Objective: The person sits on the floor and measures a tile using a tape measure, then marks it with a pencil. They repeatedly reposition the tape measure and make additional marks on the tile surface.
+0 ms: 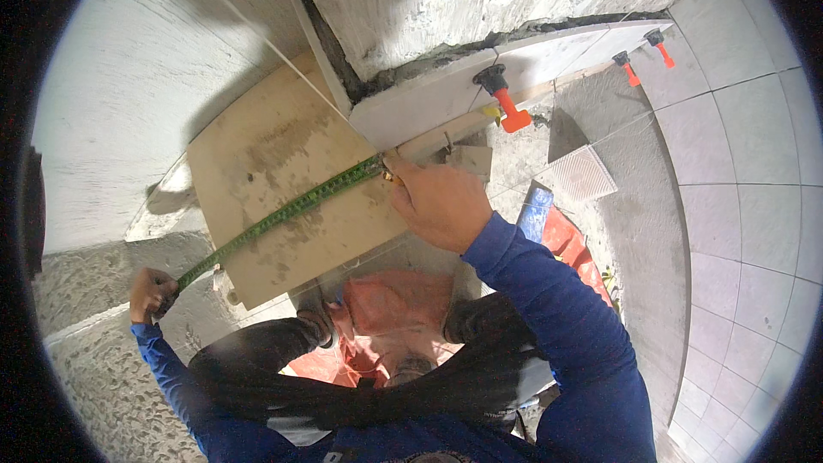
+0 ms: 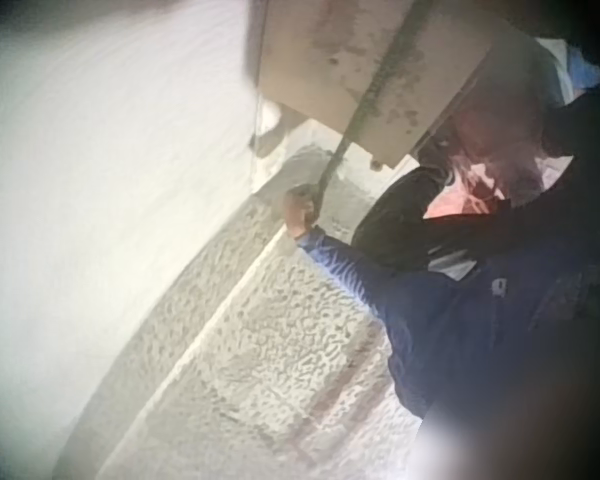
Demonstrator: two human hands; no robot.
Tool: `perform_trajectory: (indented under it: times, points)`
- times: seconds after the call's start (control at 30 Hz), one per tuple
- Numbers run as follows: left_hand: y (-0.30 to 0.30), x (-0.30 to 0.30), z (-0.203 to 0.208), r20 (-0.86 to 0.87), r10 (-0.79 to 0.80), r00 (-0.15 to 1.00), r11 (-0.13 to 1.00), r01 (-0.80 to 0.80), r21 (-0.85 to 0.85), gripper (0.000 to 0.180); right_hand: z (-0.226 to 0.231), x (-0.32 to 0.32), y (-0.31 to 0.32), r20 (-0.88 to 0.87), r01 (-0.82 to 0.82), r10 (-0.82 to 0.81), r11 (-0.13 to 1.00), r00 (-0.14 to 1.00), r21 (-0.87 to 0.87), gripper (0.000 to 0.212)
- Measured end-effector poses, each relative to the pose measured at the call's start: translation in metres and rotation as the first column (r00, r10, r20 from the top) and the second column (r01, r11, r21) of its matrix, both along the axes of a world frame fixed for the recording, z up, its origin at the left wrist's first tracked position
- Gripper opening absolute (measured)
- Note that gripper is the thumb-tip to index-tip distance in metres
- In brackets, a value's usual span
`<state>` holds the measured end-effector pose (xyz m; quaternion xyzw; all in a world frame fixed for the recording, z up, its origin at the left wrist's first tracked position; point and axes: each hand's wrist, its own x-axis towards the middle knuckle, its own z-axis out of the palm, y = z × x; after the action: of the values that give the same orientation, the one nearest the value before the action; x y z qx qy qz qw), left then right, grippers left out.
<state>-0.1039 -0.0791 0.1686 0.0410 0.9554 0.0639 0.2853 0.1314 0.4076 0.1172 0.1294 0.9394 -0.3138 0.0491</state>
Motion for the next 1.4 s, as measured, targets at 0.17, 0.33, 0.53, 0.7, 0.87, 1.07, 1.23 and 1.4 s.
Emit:
perform_trajectory:
  times: [0.17,0.33,0.53,0.7,0.87,1.07,1.23,1.4]
  points:
    - [-0.011,-0.001,-0.002,0.008,-0.075,0.997,0.995,0.075,0.07,0.022,0.002,-0.001,0.0,0.001,0.001,-0.001,1.0,1.0,-0.003,0.044]
    - [-0.016,-0.006,-0.009,-0.068,-0.249,0.966,0.968,0.249,-0.001,0.033,0.001,0.0,0.0,-0.015,-0.005,0.005,1.0,1.0,0.0,0.042]
    - [-0.016,-0.007,-0.01,-0.104,-0.263,0.959,0.964,0.266,0.021,0.032,0.001,0.0,0.0,-0.031,0.006,-0.006,1.0,0.999,0.0,0.042]
    - [-0.014,-0.008,-0.008,-0.049,-0.196,0.979,0.978,0.199,0.063,0.031,0.0,0.001,0.001,-0.042,0.002,-0.004,1.0,0.999,-0.027,0.041]
    - [-0.018,-0.008,-0.008,-0.061,-0.182,0.981,0.978,0.187,0.089,0.032,-0.002,-0.001,0.0,-0.04,-0.002,0.002,1.0,0.999,-0.012,0.038]
    - [-0.018,-0.013,-0.012,-0.089,-0.213,0.973,0.976,0.216,0.03,0.032,-0.004,0.0,0.002,-0.051,-0.009,0.007,0.999,0.999,-0.035,0.038]
    - [-0.015,-0.011,-0.007,-0.087,-0.206,0.975,0.978,0.204,-0.031,0.032,-0.003,-0.001,0.003,-0.064,0.005,-0.007,0.999,0.998,-0.042,0.037]
    - [-0.015,-0.008,-0.006,-0.109,-0.174,0.979,0.983,0.179,0.035,0.028,0.001,0.001,0.008,-0.016,0.028,-0.028,1.0,0.999,0.004,0.035]
